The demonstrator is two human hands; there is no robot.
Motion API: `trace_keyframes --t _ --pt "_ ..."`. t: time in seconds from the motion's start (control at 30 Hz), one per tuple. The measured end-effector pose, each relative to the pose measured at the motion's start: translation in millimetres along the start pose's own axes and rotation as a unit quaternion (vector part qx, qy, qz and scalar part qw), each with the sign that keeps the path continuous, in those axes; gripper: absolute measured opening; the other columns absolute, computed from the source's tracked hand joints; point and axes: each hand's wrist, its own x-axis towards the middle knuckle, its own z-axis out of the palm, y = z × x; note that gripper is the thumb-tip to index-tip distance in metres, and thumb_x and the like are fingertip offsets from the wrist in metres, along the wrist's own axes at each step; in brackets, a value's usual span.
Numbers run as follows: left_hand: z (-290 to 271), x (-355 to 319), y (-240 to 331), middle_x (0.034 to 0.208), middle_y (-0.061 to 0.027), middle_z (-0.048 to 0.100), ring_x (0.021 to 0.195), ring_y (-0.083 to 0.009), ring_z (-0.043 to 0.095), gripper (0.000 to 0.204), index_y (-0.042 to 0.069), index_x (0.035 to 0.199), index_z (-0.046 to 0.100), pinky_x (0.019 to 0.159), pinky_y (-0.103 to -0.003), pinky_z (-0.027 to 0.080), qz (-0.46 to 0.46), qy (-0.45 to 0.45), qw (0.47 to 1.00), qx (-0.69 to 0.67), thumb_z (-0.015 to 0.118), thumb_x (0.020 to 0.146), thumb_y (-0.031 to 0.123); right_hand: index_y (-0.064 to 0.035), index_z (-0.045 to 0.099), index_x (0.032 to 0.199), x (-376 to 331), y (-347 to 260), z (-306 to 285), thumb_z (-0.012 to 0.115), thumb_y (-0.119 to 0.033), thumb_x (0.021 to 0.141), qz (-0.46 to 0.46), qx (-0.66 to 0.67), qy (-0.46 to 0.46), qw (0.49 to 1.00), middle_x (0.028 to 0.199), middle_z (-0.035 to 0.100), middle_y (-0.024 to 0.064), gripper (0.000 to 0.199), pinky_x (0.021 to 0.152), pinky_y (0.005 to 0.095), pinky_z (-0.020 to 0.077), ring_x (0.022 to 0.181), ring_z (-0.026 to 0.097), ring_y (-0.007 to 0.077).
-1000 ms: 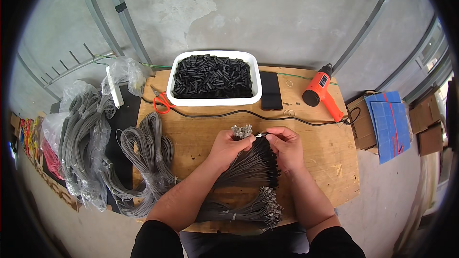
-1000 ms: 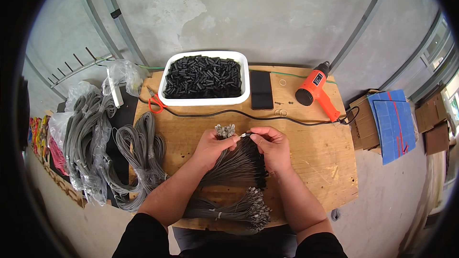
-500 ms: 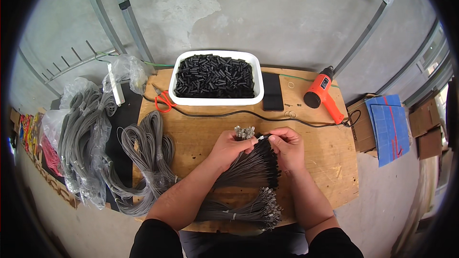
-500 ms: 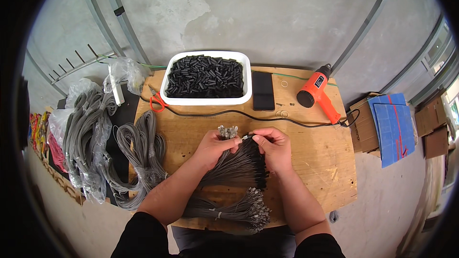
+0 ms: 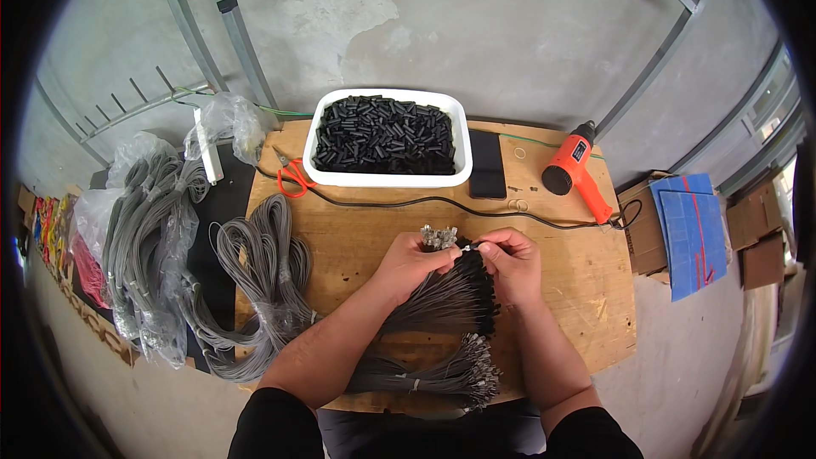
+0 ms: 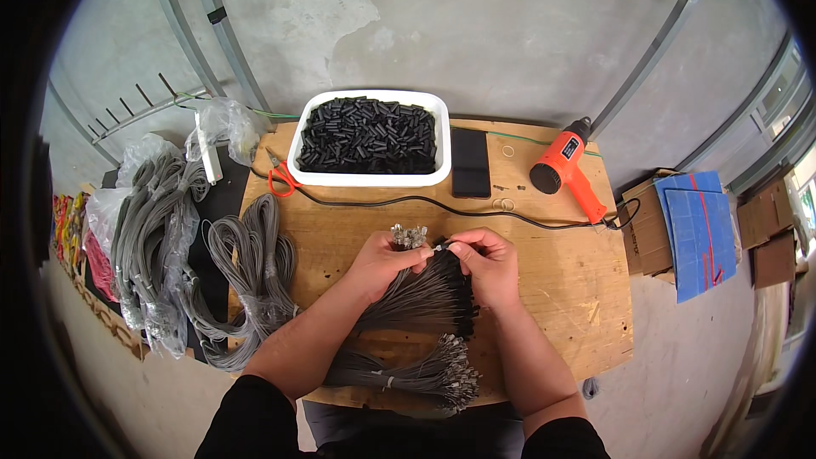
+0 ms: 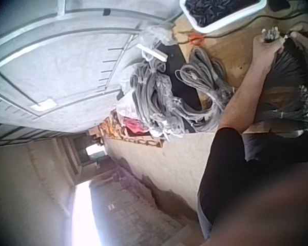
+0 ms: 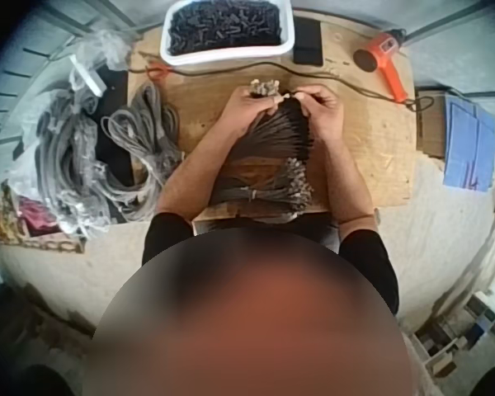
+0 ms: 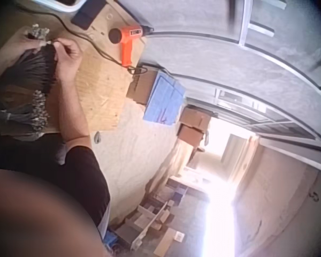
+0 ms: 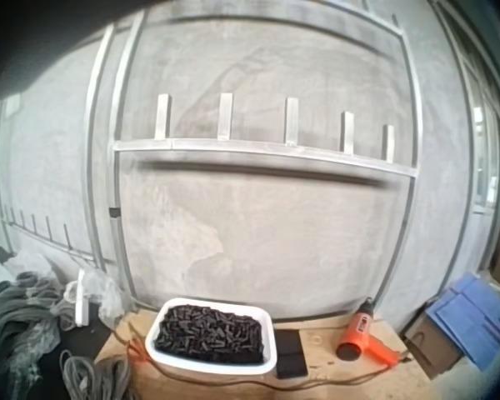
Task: Fitting small black plastic sleeves onto the terminal ends of electrical wires.
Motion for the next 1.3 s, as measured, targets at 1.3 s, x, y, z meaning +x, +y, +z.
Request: trace_keyframes --t 1.3 --pt "2 0 0 0.077 -0.0024 0.066 0.07 -0.0079 0.059 0.015 -0.001 0.086 0.067 0.064 -0.024 0.048 0.02 -0.005 0.997 0.076 0.073 0.09 0.012 -0.0024 0.065 0.099 3 -7 -9 0.066 -0.015 0.097 0.199 0.164 -0.062 0.964 0.08 0.068 0.0074 0.013 0.048 0.0191 0.0331 0.052 0.043 0.0064"
